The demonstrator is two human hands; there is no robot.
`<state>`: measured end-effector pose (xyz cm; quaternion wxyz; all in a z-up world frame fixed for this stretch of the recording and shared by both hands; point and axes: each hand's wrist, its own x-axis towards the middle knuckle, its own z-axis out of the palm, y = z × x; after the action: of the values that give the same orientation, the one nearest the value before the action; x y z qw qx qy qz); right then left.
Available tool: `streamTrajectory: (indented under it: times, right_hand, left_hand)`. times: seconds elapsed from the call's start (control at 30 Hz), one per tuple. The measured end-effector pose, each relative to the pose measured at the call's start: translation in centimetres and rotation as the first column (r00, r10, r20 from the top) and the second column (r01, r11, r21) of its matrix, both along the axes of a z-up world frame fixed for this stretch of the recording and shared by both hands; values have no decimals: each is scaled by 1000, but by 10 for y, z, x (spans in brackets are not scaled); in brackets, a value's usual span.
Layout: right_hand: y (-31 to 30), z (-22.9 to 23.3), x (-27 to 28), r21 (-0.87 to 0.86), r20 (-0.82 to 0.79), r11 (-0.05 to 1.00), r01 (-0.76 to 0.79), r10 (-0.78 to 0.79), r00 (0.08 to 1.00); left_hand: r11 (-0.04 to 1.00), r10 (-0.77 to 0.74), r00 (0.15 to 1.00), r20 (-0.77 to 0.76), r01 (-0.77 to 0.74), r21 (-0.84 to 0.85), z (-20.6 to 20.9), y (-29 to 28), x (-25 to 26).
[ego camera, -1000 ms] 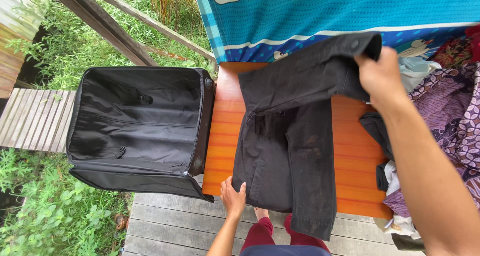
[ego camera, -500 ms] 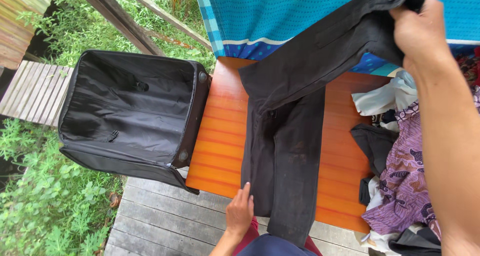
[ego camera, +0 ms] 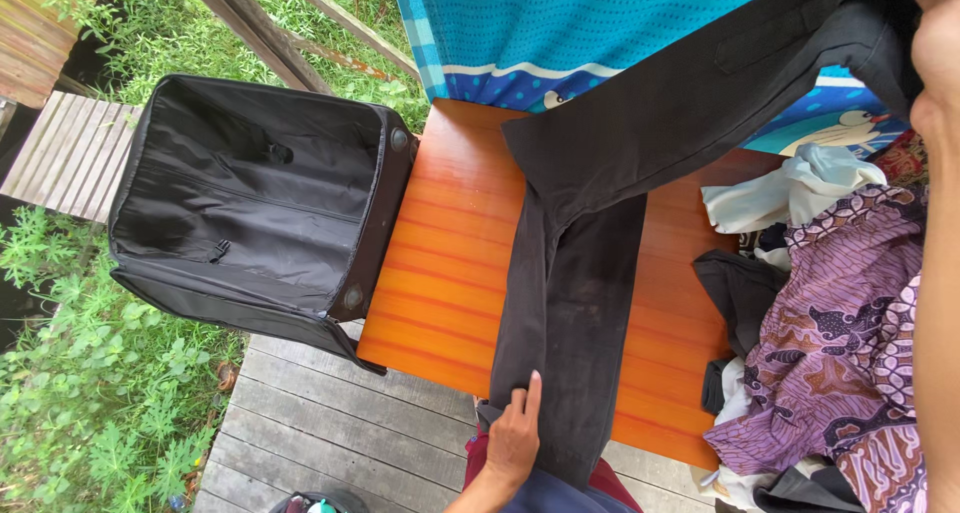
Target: The person folds a black shirt and a patterned purple shirt by hand on a table and places them into an open suitcase.
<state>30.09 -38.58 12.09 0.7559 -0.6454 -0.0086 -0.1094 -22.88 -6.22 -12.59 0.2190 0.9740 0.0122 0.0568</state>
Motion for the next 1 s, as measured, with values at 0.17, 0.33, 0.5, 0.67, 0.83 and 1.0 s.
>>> streamTrajectory:
  times: [0.17, 0.33, 0.5, 0.67, 0.83, 1.0]
  right_hand:
    - [-18, -20, 11, 54, -39, 999, -8, 10, 999]
    - [-32, -36, 21, 96, -64, 995, -3, 9, 998]
    - [-50, -50, 23, 138, -86, 990, 8, 3, 996]
    - [-69, -60, 21, 167, -107, 986, 8, 10, 994]
    - [-74, -72, 22, 198, -134, 980, -7, 34, 990]
    - [-63, -82, 32, 247, -148, 968, -47, 86, 985]
  left_hand:
    - [992, -40, 988, 148, 22, 123, -29, 10, -32]
    - [986, -141, 982, 125, 128, 102, -48, 32, -53]
    - [966, -244, 943, 228, 257, -25, -16, 24, -43]
    - [856, 374, 911, 172, -268, -441, -30, 20, -36]
    - [241, 880, 433, -194, -760, -603, -92, 67, -33]
    - [102, 935, 290, -204, -772, -627, -129, 103, -15]
